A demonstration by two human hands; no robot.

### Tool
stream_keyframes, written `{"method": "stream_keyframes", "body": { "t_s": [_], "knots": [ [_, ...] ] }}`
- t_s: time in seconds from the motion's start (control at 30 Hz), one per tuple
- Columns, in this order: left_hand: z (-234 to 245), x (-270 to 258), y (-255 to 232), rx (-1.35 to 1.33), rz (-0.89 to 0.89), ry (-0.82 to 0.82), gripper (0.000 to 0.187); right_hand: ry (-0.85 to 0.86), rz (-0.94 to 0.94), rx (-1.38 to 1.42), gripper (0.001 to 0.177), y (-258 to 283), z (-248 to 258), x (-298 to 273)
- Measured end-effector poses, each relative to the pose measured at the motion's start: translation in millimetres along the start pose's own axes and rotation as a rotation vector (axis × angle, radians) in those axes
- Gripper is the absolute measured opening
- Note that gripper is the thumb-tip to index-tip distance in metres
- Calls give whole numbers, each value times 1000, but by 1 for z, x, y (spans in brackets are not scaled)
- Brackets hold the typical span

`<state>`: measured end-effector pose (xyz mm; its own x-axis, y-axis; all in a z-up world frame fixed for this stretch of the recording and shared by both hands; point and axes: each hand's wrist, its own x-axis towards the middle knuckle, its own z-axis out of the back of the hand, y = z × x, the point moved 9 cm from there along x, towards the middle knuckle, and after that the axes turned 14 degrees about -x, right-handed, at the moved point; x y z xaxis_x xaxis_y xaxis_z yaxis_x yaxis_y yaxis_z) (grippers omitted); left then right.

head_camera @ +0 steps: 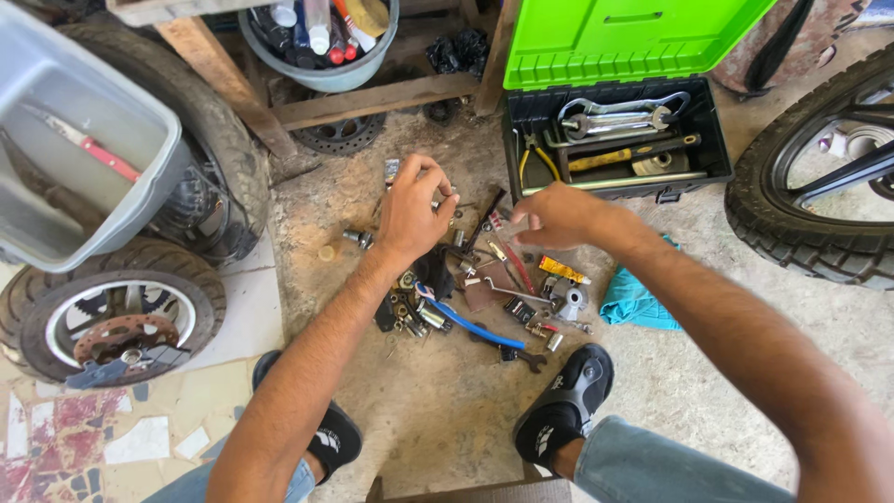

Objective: The person cleans and organizes various motorcycle hardware and tools, including cleaning small sockets with a cloth and organizing wrenches in a green toolbox.

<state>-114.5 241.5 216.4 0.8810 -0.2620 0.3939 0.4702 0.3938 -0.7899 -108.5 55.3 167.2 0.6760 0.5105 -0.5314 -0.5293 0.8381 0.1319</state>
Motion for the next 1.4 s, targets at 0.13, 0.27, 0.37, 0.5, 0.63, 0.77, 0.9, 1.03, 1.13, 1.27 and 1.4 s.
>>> {"method": "stream_keyframes", "body": {
  "t_s": [0.13,0.27,0.37,0.5,0.63,0.77,0.9,1.03,1.13,1.27,1.4],
  "knots": [
    [3,-22,23,-117,90,-32,17,62,-14,19,41,21,-65,34],
    [2,-39,47,-164,191,-4,19,5,8,126,38,24,-137,82],
    [8,-48,53,-132,159,-16,17,-104,13,288,34,17,-184,121],
    [19,-60,66,-174,182,-39,18,-118,-256,266,28,0,-243,156],
    [26,-70,83,-162,215,-64,17,-124,-532,163,27,9,-247,156],
    [31,-82,96,-142,219,-87,18,-139,-720,338,34,31,-224,120],
    [28,-92,109,-151,359,-41,18,-58,-794,402,52,39,-209,107],
    [26,-101,110,-188,437,-33,17,8,-779,365,62,34,-221,120],
    [27,-106,103,-193,407,-48,18,32,-775,389,61,24,-240,130],
    [20,-112,106,-220,448,-31,18,133,-763,343,62,15,-268,142],
    [19,-109,95,-147,266,-78,18,114,-650,207,58,15,-267,142]
  ]
}}
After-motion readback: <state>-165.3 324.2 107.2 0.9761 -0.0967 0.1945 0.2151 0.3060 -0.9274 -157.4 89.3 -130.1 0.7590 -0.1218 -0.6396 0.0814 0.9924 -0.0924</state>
